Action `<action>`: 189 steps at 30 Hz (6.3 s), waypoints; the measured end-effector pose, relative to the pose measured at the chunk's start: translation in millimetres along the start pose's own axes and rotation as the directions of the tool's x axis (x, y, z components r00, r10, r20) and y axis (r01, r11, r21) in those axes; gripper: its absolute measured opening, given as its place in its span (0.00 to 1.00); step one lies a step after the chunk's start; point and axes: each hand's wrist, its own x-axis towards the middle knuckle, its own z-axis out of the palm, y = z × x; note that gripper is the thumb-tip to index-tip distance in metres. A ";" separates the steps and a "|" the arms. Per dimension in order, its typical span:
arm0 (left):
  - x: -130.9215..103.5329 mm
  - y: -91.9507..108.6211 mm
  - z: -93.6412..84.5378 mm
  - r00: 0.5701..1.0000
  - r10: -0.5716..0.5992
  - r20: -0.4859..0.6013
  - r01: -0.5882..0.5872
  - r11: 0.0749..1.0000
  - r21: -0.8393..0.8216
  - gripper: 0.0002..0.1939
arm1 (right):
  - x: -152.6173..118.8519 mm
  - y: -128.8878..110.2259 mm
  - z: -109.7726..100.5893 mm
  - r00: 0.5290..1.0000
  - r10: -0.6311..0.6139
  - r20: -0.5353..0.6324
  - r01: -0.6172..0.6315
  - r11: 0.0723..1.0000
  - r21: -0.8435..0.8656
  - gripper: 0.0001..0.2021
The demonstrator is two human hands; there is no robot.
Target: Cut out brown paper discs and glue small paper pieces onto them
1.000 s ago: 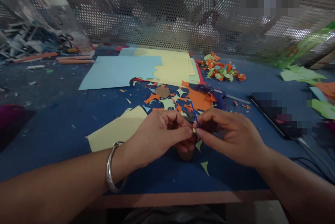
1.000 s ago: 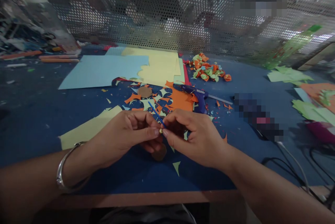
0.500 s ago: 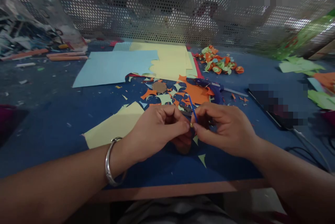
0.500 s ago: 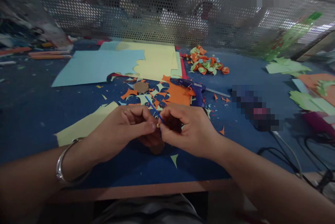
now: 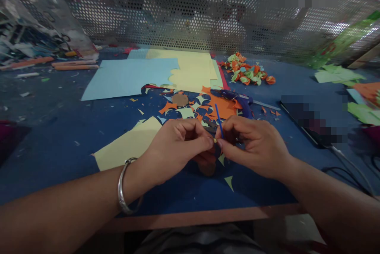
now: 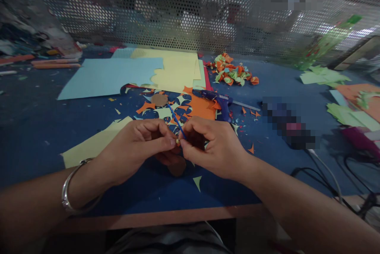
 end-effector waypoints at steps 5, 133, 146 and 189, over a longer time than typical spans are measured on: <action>0.2 0.7 -1.1 0.999 0.038 -0.024 -0.036 0.997 0.066 0.09 | 0.1 -1.3 -0.8 1.000 0.008 0.005 -0.008 1.000 0.006 0.06; 30.9 4.2 -34.0 0.875 0.422 0.236 -0.249 -0.025 0.968 0.06 | -7.0 9.2 -12.7 0.983 0.120 -0.138 -0.121 0.993 0.008 0.06; 35.1 -2.0 -31.5 0.840 0.418 0.347 -0.354 -0.063 0.933 0.05 | -4.9 10.6 -9.7 0.989 0.082 -0.121 -0.085 0.996 -0.020 0.07; 10.1 7.6 -17.2 0.492 0.690 0.531 -0.509 -0.267 0.818 0.03 | -0.8 17.6 -2.6 0.894 0.375 0.247 -0.441 0.635 0.634 0.13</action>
